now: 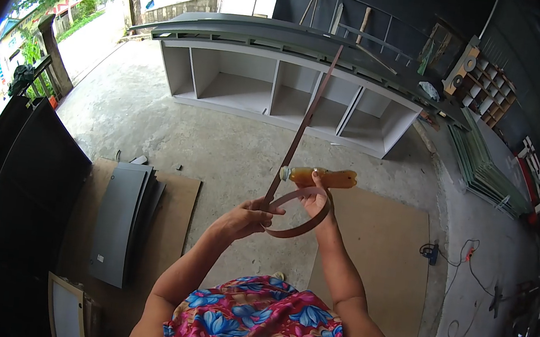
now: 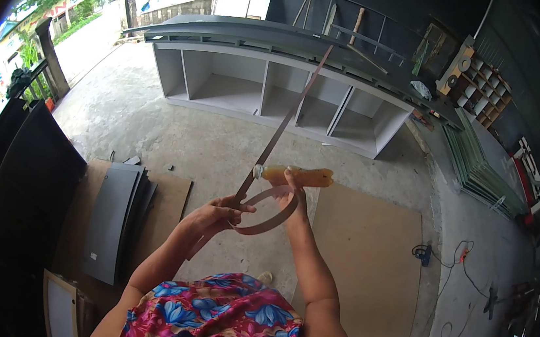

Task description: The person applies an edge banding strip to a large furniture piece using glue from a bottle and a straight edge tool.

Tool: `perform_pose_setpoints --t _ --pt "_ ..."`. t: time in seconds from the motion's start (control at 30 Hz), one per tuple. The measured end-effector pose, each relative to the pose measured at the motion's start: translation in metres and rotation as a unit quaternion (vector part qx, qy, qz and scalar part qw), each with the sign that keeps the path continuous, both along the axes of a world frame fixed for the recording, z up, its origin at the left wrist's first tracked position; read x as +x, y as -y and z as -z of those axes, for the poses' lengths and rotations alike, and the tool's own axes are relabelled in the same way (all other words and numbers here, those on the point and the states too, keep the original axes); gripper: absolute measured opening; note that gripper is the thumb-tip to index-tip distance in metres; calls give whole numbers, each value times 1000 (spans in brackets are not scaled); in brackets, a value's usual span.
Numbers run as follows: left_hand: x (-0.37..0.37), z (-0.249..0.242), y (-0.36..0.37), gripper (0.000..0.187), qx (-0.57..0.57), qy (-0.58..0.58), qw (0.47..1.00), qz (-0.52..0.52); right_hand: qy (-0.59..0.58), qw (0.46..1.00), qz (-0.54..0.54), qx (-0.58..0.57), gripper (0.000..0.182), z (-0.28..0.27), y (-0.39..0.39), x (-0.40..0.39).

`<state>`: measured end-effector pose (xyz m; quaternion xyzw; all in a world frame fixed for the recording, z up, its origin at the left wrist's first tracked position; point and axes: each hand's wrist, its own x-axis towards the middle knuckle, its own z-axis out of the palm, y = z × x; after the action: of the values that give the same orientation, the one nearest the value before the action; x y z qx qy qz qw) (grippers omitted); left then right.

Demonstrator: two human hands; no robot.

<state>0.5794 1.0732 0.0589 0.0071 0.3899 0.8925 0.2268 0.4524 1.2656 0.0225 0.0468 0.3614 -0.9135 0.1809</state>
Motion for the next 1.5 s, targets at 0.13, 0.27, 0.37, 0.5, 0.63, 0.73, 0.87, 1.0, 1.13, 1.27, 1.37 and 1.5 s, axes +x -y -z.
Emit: perform_pose_setpoints --t 0.13,0.27,0.37,0.5,0.63,0.73,0.87,1.0,1.13,1.27,1.37,1.5 --pt "3 1 4 56 8 -6 1000 24 -41 997 12 67 24 -13 3 -12" --pt "17 -9 5 68 -7 -7 999 38 -7 997 24 70 26 -11 10 -19" --pt "19 -5 11 72 -22 -17 999 32 -10 997 21 72 31 -11 13 -6" --pt "29 -8 16 59 -26 17 999 -12 -27 997 -10 71 40 -3 14 26" --pt "37 -4 19 52 -39 34 998 -22 -6 998 -17 56 41 5 15 53" --pt "46 -4 20 50 -48 54 997 -31 0 999 -10 46 40 6 15 62" --pt "58 9 27 54 -93 73 992 -38 -7 998 0 57 38 8 13 54" --pt "78 -2 28 53 -84 63 994 -23 -22 998 -16 61 39 18 11 36" --pt "81 20 36 54 -30 39 999 -11 -33 998 2 52 40 17 17 36" --pt "86 15 33 51 -49 59 996 -41 -19 998 2 65 40 18 26 40" --pt "85 22 38 48 -3 55 998 -16 -1 998 -26 57 39 17 32 55" --pt "87 37 36 44 -1 65 998 -25 -14 998 -57 30 32 18 33 89"
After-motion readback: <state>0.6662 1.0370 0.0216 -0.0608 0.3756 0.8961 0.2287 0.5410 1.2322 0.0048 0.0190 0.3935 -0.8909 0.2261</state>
